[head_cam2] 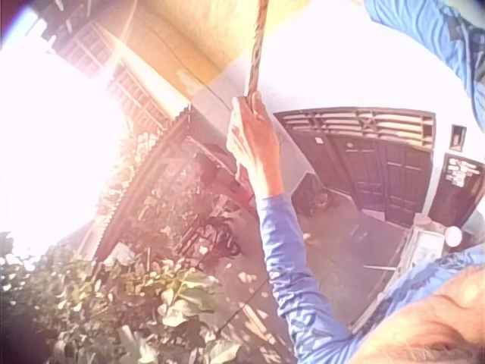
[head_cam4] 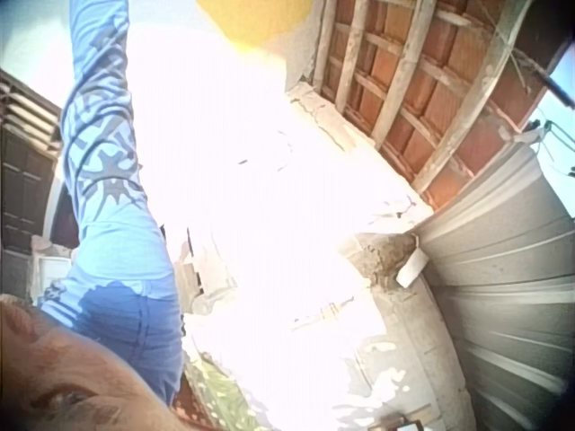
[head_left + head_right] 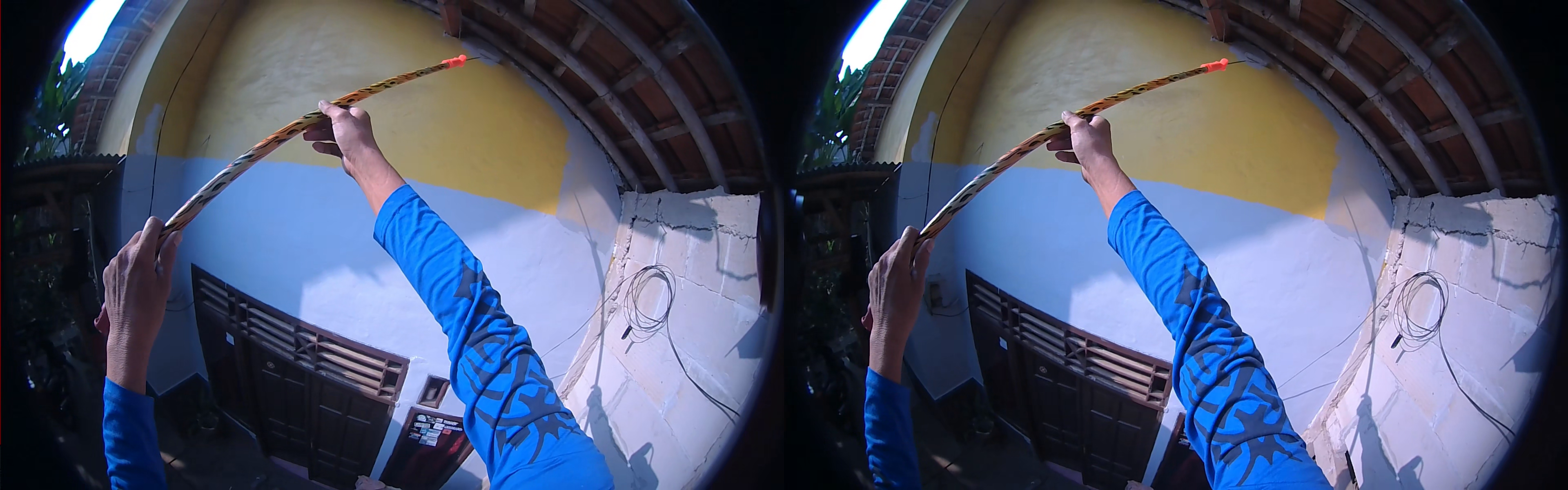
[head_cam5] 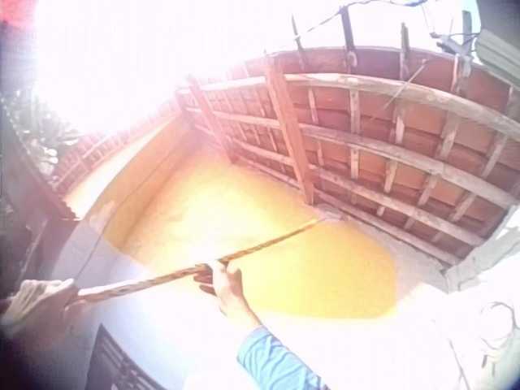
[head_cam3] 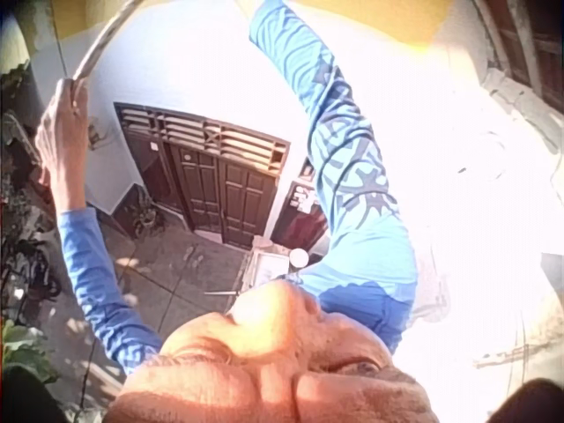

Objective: The person paints an upper wall using a paint roller attached to an extension pole, lowers the roller, and then bends the pole with both hands.

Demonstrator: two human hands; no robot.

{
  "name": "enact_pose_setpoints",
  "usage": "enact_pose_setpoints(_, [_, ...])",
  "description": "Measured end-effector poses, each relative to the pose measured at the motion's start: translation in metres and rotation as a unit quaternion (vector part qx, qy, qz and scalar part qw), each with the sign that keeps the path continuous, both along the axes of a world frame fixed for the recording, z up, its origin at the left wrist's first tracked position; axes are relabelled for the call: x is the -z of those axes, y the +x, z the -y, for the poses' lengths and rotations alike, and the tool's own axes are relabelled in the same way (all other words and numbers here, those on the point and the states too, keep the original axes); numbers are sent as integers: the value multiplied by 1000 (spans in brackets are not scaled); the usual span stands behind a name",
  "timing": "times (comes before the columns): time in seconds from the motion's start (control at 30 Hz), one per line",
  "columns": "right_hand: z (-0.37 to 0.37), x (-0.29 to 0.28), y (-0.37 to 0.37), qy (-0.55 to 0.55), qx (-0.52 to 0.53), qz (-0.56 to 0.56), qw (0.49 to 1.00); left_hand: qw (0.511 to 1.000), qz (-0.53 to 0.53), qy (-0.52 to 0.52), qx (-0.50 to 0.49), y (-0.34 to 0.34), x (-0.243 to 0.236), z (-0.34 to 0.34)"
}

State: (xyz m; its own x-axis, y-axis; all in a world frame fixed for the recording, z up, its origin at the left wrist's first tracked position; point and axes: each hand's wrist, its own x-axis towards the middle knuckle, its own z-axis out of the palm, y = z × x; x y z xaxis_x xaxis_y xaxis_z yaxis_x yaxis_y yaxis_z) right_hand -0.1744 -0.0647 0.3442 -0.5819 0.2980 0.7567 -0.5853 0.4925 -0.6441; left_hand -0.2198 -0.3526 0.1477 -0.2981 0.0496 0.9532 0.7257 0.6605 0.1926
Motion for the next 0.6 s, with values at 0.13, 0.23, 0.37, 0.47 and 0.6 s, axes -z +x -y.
enact_pose_setpoints(0.13, [11, 29, -8, -10, -19, 4, 1000, 1000, 12, 8, -5, -11, 32, 10])
enact_pose_setpoints(0.23, [17, 40, -10, -19, -29, -17, 999, 1000, 12, 14, 2, -12, 43, 13])
enact_pose_setpoints(0.37, [18, 37, -1, -19, -33, -36, 999, 996, 80, -10, 31, 8, 26, 18])
enact_pose_setpoints(0.47, [16, 36, 8, -13, -35, -39, 999, 987, 139, -62, 49, 17, 16, 20])
enact_pose_setpoints(0.6, [18, 38, 13, -15, -45, -37, 998, 986, 138, -52, 80, 15, 19, 20])
